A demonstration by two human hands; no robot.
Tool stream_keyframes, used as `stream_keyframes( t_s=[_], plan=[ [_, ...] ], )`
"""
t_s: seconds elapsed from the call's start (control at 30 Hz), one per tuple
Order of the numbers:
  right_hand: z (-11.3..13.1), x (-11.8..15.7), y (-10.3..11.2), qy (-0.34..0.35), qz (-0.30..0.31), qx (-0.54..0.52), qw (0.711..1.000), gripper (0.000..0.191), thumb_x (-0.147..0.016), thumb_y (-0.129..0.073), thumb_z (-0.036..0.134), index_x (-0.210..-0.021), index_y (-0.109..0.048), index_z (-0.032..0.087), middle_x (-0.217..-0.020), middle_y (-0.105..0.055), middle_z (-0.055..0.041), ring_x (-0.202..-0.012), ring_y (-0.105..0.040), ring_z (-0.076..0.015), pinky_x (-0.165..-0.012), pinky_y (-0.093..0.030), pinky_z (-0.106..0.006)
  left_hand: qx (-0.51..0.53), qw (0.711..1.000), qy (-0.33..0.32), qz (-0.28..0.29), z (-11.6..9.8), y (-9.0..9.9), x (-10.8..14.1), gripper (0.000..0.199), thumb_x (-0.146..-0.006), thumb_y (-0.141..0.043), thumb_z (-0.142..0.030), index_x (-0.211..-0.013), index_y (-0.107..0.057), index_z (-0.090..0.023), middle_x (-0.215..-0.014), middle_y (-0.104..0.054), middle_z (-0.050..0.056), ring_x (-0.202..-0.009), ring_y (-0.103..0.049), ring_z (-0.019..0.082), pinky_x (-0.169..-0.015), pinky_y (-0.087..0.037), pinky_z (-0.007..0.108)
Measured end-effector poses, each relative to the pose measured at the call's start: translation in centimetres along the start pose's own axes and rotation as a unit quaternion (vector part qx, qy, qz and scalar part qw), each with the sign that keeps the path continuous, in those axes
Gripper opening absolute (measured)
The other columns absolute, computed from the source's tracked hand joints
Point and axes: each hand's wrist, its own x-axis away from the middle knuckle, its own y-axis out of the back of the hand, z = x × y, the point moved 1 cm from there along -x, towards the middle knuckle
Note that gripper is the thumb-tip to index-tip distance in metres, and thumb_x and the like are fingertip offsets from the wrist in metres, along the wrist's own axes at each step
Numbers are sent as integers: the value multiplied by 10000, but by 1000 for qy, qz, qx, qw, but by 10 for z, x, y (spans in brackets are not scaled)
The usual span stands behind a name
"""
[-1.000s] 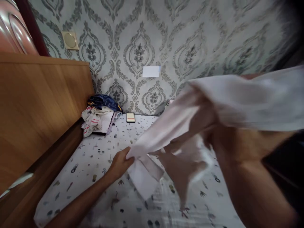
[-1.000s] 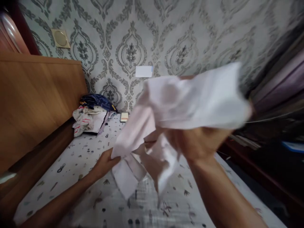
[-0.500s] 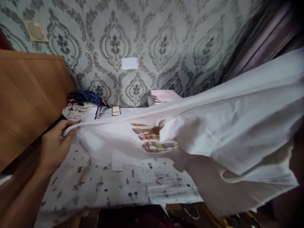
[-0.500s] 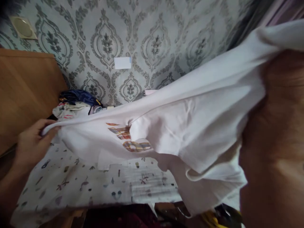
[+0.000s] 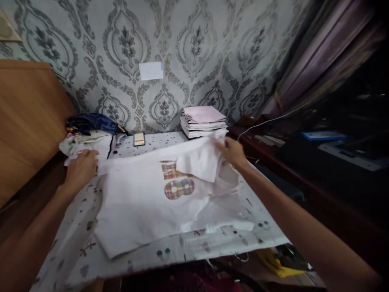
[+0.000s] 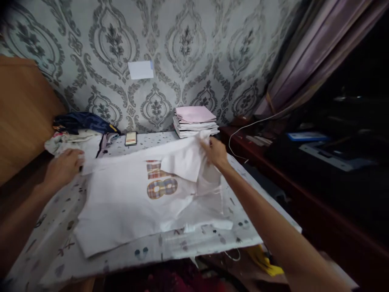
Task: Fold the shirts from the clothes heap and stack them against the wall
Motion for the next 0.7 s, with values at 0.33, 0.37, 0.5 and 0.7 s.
stream_keyframes(
  t_s=[0.33,0.37,0.5,0.7],
  plan=[
    [-10,75,-20,149,420,152,882,443,-801,-684,316,-1240,-632,278,-1123,-644,-64,-956,-644,-227,-781,-482,-299,134,980,-105,99,23,-91,37,415,-901,-417,-430,-1174,-631,-202,-1250,-642,107,-1197,-579,278,-973,-476,368],
    [-7,77,-21,159,422,167,877,439,-801,-665,265,-1238,-630,275,-1145,-637,-67,-981,-638,-229,-770,-471,-291,123,983,-100,93,20,-92,35,413,-895,-421,-410,-1178,-636,-200,-1252,-647,112,-1203,-574,279,-983,-471,371],
    [-2,76,-32,151,378,217,887,362,-820,-508,69,-1115,-661,211,-1121,-656,-89,-965,-641,-208,-738,-433,-269,57,991,-93,75,7,-92,23,399,-891,-372,-281,-1143,-655,-155,-1229,-651,174,-1174,-583,309,-975,-469,420],
    [-8,38,-40,91,317,190,925,229,-772,-528,65,-830,-696,211,-888,-711,-52,-867,-649,-211,-706,-425,-279,128,987,-72,64,15,-91,-4,378,-884,-375,-391,-961,-670,-169,-1068,-697,136,-1000,-641,297,-808,-496,363]
  ],
)
